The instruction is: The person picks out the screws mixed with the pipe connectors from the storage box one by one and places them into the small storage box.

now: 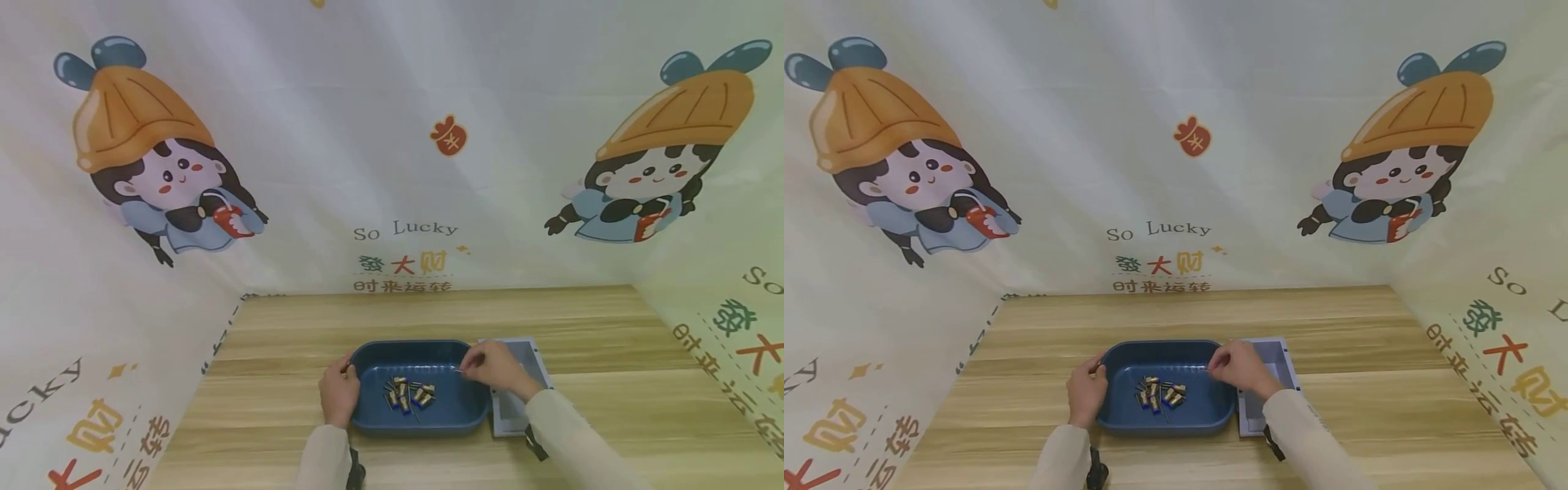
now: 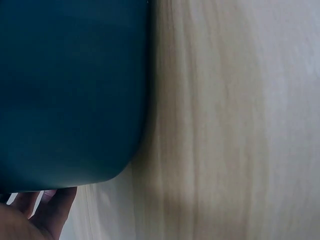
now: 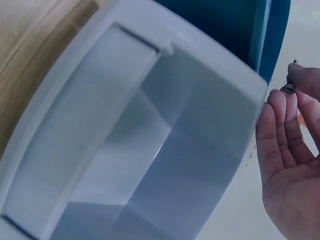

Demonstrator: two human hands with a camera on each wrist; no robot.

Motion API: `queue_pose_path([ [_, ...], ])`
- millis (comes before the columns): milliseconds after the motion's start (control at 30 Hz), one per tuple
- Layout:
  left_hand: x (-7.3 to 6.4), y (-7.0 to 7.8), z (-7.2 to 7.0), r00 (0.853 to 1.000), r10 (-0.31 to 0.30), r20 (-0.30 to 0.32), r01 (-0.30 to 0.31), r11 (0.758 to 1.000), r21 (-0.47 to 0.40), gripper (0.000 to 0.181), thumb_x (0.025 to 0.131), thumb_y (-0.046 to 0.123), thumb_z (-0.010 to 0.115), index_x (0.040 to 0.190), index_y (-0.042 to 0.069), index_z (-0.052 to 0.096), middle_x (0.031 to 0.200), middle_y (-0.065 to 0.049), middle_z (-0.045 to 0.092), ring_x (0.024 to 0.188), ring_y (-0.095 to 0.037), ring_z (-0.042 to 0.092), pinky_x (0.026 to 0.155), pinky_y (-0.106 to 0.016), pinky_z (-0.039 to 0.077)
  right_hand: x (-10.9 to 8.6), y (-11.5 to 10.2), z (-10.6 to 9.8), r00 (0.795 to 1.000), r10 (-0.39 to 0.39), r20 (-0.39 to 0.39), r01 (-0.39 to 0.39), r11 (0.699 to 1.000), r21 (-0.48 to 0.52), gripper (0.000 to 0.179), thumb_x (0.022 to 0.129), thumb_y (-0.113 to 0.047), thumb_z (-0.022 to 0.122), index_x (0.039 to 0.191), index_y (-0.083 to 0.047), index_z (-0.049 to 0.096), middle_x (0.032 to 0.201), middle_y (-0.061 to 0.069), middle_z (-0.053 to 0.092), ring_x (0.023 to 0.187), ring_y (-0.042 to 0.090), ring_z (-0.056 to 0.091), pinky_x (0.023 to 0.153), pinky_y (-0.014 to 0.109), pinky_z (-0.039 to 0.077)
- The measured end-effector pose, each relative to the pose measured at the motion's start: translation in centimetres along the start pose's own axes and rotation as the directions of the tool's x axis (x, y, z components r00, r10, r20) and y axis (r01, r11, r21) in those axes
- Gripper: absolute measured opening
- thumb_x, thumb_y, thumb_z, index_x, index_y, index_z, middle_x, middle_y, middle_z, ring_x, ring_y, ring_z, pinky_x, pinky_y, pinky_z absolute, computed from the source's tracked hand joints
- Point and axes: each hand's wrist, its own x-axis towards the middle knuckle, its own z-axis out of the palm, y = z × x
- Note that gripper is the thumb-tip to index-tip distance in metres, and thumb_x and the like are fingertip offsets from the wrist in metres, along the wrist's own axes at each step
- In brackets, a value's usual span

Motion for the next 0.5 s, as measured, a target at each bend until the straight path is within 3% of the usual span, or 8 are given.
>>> queue_pose_path([
  [233,-0.1,0.4,-0.1,1.000,-0.026,0.018,0.025,0.999,0.022,0.031,0.090,0.003,0.053,0.119,0.002,0.066,0.107,-0.020,0.070,0.094,-0.039,0.066,0.073,-0.051,0.053,-0.4,0.6,-1.4,1.000,-0.001,-0.002,0.001,1.000,0.007,0.004,0.077,-0.004,0.071,0.077,0.000,0.070,0.077,0.005,0.070,0.065,0.005,0.056,0.059,0.022,0.048],
  [500,-0.2,0.5,0.0,0.999,-0.048,0.026,0.047,0.998,0.035,0.032,0.091,0.004,0.051,0.120,0.004,0.066,0.114,-0.019,0.068,0.100,-0.043,0.064,0.075,-0.054,0.052,-0.8,2.3,-2.7,0.998,0.004,-0.065,-0.005,1.000,-0.017,0.007,0.073,0.003,0.066,0.075,-0.001,0.070,0.071,0.006,0.068,0.063,0.001,0.052,0.058,0.019,0.046],
])
